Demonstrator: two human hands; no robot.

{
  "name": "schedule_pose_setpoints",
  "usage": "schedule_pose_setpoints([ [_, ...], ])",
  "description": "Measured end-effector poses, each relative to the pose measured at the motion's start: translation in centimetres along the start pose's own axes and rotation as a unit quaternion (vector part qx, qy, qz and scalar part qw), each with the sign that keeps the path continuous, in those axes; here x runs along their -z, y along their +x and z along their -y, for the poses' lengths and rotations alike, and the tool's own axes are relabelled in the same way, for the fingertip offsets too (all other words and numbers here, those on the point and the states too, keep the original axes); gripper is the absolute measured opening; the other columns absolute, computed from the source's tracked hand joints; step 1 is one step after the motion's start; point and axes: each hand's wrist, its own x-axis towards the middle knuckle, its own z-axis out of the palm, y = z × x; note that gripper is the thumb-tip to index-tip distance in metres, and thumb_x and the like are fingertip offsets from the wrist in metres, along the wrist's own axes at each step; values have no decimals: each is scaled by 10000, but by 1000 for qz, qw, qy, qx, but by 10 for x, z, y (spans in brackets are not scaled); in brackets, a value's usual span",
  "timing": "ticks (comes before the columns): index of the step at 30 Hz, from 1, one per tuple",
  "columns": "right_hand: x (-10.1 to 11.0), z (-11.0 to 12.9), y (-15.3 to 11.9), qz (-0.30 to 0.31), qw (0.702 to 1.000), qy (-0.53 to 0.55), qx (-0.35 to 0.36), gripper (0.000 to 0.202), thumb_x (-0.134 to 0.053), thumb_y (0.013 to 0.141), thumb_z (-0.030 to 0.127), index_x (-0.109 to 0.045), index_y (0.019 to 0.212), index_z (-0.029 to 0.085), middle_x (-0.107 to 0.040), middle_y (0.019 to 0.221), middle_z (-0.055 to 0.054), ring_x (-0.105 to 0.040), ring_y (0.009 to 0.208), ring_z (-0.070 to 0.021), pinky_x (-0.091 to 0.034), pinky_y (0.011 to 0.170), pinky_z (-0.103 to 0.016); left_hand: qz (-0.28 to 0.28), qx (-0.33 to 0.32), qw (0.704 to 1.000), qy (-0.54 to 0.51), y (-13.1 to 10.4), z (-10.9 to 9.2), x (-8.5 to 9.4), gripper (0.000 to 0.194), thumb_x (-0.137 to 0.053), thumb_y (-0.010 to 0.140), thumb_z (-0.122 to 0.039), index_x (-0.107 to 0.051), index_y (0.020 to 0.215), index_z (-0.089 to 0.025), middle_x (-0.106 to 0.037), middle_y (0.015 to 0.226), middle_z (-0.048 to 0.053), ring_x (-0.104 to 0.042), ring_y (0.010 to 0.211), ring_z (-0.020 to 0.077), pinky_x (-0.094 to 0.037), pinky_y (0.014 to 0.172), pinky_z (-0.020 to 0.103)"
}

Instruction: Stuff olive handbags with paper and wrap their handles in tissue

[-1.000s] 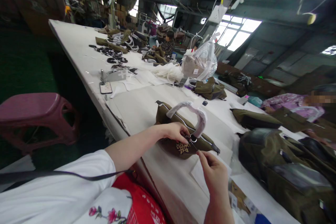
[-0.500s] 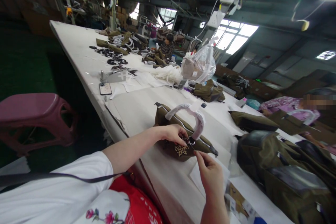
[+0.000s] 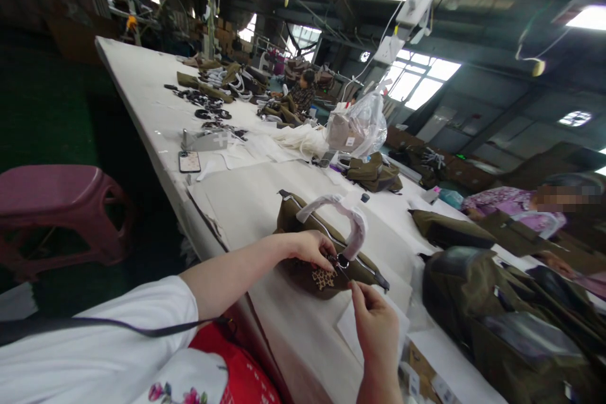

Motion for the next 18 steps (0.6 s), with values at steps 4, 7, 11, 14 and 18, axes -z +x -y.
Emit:
schedule_pose_setpoints([
  [4,-4,2,-4,-39,998,-53,17,491,-519,767,654,-748,826,224,-645,607,-7,-602,595,-193,-395,579,-276,-9,3,1000,18,-3,-3,-1,328,-804,640,-214,-712,943,-128,-685,762,8,-621,701,128,-478,632,227],
  [7,-9,3,-5,-53,995,-80,32,485,-509,778,658,-748,817,237,-613,557,5,-572,539,-176,-373,549,-273,-8,-1,1000,16,-3,-1,-1,333,-796,641,-200,-710,955,-130,-681,754,2,-611,677,120,-482,636,229],
  [11,-16,4,-3,-33,996,-69,44,448,-523,798,627,-760,853,251,-688,652,-10,-621,597,-181,-400,573,-264,-12,-7,999,30,-1,3,-1,354,-798,637,-206,-710,973,-136,-685,757,3,-619,686,125,-497,662,239],
  [14,-19,7,1,-30,997,-53,57,430,-542,806,590,-770,918,243,-740,769,-34,-658,661,-196,-429,603,-264,-12,-13,999,44,0,4,0,361,-801,641,-233,-712,979,-144,-690,763,5,-634,705,134,-502,676,243],
  [18,-23,14,4,-35,997,-39,62,445,-548,810,592,-770,900,216,-743,768,-55,-661,664,-217,-438,604,-277,-18,-7,999,46,0,4,0,391,-819,618,-247,-710,980,-145,-690,777,7,-633,704,132,-496,668,239],
])
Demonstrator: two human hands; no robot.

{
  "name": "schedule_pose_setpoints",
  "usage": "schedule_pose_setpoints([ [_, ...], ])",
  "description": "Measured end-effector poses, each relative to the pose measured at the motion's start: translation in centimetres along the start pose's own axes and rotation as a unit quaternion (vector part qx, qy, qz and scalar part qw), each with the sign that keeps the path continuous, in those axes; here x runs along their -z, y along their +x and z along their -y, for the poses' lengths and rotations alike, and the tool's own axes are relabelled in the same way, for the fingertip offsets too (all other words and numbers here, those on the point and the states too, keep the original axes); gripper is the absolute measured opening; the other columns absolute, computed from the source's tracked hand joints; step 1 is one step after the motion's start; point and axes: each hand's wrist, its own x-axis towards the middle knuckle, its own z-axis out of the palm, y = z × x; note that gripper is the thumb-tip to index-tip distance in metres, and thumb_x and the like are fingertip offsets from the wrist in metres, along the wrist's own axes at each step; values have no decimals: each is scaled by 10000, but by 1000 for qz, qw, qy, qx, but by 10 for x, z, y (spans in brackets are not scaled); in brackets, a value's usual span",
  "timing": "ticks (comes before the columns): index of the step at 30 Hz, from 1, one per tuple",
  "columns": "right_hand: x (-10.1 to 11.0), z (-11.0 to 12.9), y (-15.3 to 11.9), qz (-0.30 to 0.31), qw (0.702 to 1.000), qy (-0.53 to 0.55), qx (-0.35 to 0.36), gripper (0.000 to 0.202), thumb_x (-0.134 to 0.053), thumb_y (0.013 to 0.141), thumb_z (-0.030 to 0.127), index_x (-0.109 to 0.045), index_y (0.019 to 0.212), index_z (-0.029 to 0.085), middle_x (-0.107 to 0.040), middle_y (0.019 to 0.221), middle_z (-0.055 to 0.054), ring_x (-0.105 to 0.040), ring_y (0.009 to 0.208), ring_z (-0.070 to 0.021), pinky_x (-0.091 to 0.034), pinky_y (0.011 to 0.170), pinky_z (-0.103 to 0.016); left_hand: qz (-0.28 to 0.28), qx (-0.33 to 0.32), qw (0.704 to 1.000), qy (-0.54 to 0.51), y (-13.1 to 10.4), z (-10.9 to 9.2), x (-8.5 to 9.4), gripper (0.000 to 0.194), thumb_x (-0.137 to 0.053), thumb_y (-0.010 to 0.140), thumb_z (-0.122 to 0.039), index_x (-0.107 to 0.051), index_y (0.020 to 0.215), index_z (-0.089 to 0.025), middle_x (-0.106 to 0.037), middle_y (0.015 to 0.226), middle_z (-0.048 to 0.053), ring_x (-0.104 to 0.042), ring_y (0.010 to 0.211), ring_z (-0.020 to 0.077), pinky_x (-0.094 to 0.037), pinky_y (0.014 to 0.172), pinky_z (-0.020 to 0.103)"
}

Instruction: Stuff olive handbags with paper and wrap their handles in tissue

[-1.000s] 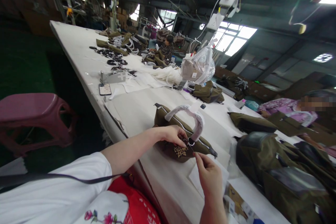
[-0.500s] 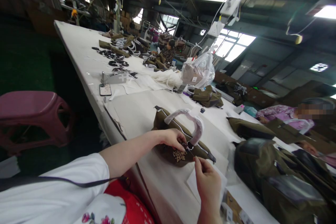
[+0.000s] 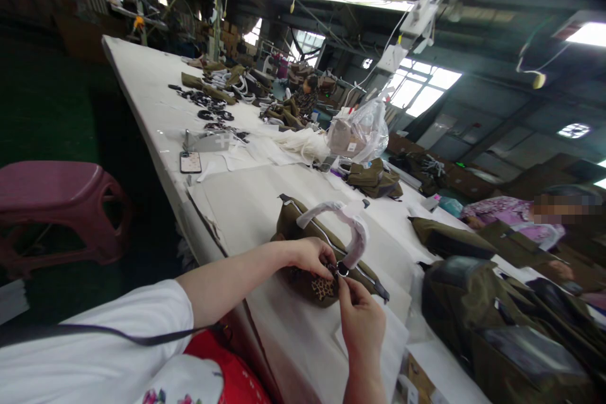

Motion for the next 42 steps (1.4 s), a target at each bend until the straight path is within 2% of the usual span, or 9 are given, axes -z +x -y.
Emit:
schedule_pose_setpoints([
  [3,-3,3,0,0,1000,23,-9,463,-553,807,606,-766,880,202,-739,765,-66,-660,687,-233,-443,609,-281,5,11,1000,-27,-4,-2,0,423,-838,597,-290,-709,974,-150,-685,774,5,-623,700,132,-489,659,238],
  [7,-10,0,-4,7,994,99,-52,513,-582,779,635,-758,873,162,-674,625,-45,-596,577,-203,-426,545,-270,0,19,998,-68,-9,-3,-2,325,-723,738,-388,-717,961,-153,-681,788,12,-596,694,123,-466,632,225],
  [10,-17,-4,-8,8,981,168,-99,572,-606,749,663,-745,895,128,-548,490,8,-496,474,-163,-375,475,-260,-36,19,997,-71,-10,-3,-5,273,-656,783,-360,-739,937,-150,-697,804,15,-597,723,124,-461,677,226],
  [13,-21,-5,-10,-4,975,190,-112,585,-608,739,677,-734,887,125,-516,484,24,-469,476,-150,-357,470,-255,-53,26,996,-71,-10,-2,-9,282,-628,781,-325,-756,947,-137,-717,812,26,-611,751,140,-473,739,251],
  [17,-18,1,-9,-24,985,143,-97,580,-591,733,704,-723,789,142,-538,487,13,-483,479,-150,-366,488,-258,-55,4,997,-46,-15,-1,-11,325,-642,746,-300,-763,996,-131,-746,881,53,-642,792,171,-487,774,275],
  [24,-7,11,-8,14,992,97,-76,570,-575,757,710,-738,778,164,-531,446,18,-496,439,-152,-364,466,-259,-66,-14,997,-45,-19,0,-17,312,-649,740,-281,-767,977,-116,-753,912,72,-654,805,186,-497,794,283],
  [31,-8,9,-14,30,993,105,-41,617,-519,799,697,-754,958,149,-624,536,-16,-565,501,-185,-421,524,-272,-152,16,985,-81,-13,6,-28,344,-626,803,-414,-752,829,-96,-710,745,45,-608,676,155,-470,666,260],
  [36,-11,3,-16,20,998,54,-30,495,-481,858,637,-702,822,195,-644,583,-19,-598,571,-197,-416,576,-272,-153,12,978,-142,-10,10,-33,254,-732,696,-329,-722,832,-114,-701,747,26,-613,681,135,-480,678,245],
  [42,-16,8,-20,-21,1000,-3,-5,516,-454,866,655,-692,768,208,-654,593,-29,-599,557,-197,-383,562,-275,-143,-8,973,-179,-15,10,-35,250,-769,650,-328,-692,745,-110,-664,682,13,-578,623,112,-455,634,235],
])
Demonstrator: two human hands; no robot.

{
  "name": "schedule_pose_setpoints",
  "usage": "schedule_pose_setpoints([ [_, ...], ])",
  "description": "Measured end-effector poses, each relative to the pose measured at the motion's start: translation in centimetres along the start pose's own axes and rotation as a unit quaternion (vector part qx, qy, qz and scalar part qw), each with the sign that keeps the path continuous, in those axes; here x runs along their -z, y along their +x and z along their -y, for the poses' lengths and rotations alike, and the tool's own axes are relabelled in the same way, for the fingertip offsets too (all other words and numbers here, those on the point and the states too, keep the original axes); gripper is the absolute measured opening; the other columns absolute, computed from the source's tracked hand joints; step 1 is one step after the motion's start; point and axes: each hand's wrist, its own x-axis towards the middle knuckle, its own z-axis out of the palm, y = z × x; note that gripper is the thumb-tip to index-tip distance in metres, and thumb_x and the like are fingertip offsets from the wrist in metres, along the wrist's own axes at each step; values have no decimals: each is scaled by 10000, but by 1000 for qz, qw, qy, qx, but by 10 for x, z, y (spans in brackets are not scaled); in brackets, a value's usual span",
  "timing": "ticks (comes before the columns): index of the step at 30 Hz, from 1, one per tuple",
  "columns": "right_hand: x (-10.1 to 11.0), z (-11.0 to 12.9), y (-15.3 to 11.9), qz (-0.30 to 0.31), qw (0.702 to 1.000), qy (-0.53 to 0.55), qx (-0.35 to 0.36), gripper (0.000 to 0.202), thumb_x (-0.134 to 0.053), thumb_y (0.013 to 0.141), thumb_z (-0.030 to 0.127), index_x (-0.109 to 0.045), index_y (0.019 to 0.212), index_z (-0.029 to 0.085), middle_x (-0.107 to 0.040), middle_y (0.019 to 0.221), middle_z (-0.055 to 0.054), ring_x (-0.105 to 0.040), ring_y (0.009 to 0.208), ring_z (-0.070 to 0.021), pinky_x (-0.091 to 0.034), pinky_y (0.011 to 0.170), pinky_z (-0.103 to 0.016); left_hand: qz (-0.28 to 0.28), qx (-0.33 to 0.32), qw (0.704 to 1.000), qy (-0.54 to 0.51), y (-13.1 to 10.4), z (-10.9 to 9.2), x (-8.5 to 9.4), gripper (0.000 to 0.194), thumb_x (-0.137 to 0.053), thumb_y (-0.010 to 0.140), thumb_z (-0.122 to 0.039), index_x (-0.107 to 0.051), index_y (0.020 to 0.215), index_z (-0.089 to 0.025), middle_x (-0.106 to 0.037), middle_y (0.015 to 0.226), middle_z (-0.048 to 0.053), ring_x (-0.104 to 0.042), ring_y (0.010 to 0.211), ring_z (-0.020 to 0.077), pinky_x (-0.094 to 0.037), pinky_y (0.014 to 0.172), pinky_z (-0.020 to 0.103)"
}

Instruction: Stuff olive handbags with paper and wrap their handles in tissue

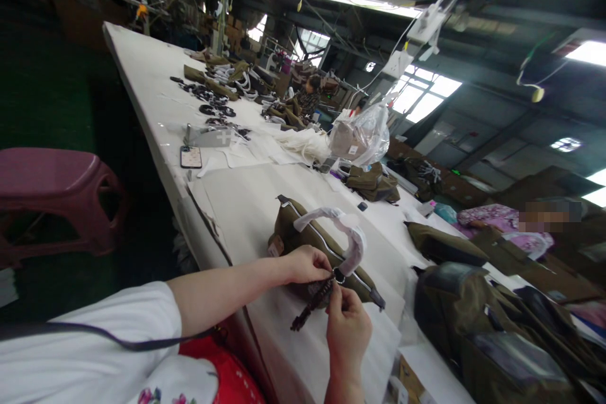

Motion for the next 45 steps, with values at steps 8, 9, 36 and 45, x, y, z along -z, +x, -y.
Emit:
schedule_pose_setpoints([
  [8,-1,0,0,-13,999,-36,38,505,-422,887,637,-663,738,219,-604,541,-11,-557,505,-179,-343,530,-274,28,5,999,-32,-7,-8,7,404,-818,596,-476,-689,719,-113,-637,651,-2,-532,591,88,-418,595,219],
  [9,-1,1,1,-6,999,-24,32,509,-419,887,639,-654,727,217,-591,528,-6,-547,500,-174,-347,530,-271,30,2,999,-22,-7,-8,7,393,-820,597,-466,-689,712,-114,-630,642,-7,-523,586,84,-411,592,216],
  [36,11,-10,5,23,994,100,-31,488,-545,811,637,-698,820,174,-632,583,-13,-588,560,-178,-428,559,-258,18,5,1000,-22,-5,-4,2,195,-748,667,-284,-690,738,-111,-648,676,-2,-543,613,98,-416,633,234],
  [45,7,-14,6,39,992,117,-4,463,-563,825,617,-687,781,173,-624,566,-13,-572,530,-172,-426,520,-256,30,-15,999,-14,-7,5,4,304,-793,646,-371,-708,782,-112,-689,719,22,-593,653,116,-464,683,245],
])
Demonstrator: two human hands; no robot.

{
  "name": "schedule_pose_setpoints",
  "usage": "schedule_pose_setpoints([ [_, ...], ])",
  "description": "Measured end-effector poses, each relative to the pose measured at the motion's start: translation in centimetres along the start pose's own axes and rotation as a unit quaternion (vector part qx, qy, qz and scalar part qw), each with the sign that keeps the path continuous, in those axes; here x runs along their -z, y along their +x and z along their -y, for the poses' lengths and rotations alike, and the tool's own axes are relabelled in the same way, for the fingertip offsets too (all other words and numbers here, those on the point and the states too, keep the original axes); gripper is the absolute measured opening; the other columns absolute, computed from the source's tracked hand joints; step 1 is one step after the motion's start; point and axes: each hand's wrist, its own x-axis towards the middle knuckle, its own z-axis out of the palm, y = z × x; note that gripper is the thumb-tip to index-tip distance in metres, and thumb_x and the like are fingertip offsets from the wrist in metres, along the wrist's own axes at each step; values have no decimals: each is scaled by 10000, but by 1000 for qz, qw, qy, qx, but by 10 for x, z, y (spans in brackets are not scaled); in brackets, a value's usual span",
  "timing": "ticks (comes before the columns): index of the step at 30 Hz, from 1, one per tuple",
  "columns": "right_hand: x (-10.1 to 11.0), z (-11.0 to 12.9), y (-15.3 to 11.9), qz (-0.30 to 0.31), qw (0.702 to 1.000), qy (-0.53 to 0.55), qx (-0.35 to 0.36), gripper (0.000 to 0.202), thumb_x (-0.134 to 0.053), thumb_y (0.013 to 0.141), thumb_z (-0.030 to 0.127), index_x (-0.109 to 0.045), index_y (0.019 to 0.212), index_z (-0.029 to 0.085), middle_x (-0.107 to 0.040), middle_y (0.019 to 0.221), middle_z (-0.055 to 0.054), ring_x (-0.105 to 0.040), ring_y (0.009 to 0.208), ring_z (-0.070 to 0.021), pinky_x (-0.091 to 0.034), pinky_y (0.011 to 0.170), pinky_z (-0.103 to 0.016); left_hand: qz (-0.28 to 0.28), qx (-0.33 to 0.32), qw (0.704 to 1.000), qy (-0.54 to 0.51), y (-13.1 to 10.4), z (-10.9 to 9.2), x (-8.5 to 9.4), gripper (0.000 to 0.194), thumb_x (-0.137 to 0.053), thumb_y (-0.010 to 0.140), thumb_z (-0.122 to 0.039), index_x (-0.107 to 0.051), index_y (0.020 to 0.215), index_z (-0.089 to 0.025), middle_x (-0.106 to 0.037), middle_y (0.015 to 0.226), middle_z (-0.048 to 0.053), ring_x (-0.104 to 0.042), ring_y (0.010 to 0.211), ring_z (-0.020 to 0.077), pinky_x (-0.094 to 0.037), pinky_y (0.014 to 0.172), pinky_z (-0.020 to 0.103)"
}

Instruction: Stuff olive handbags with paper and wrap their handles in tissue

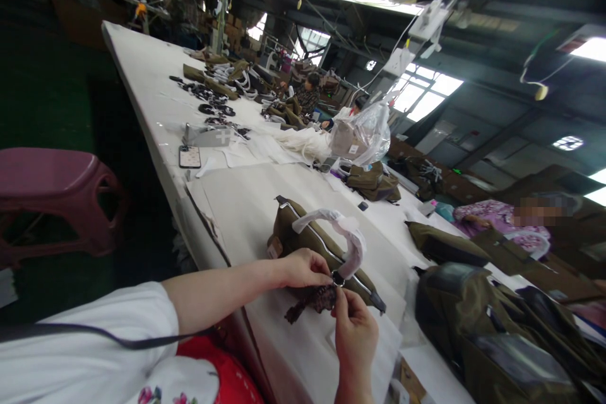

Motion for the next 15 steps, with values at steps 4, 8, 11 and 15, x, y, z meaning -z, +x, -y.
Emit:
schedule_pose_setpoints([
  [4,-1,-1,1,9,1000,-13,-2,453,-556,832,610,-689,780,180,-641,592,-14,-588,554,-170,-431,542,-253,14,-6,1000,16,2,5,1,328,-805,637,-381,-711,795,-109,-695,721,30,-598,642,115,-470,652,235],
  [8,-3,-2,1,2,1000,2,-12,469,-573,812,621,-703,801,171,-634,582,-16,-589,549,-174,-441,549,-257,-9,-14,999,40,2,3,-1,296,-764,694,-381,-716,800,-109,-690,704,24,-588,621,110,-455,615,217],
  [11,-5,-4,-2,-32,998,41,-35,504,-605,779,633,-729,856,150,-642,590,-28,-573,535,-174,-445,530,-258,-36,-48,991,117,-5,-3,-3,272,-702,760,-384,-727,818,-118,-703,725,29,-601,646,122,-453,615,211],
  [15,-5,-8,-6,-30,997,55,-55,509,-638,762,618,-745,891,137,-639,580,-30,-534,495,-160,-415,478,-249,-25,-96,967,233,-16,-12,-5,274,-618,832,-385,-741,869,-143,-727,771,34,-634,691,136,-462,631,205],
])
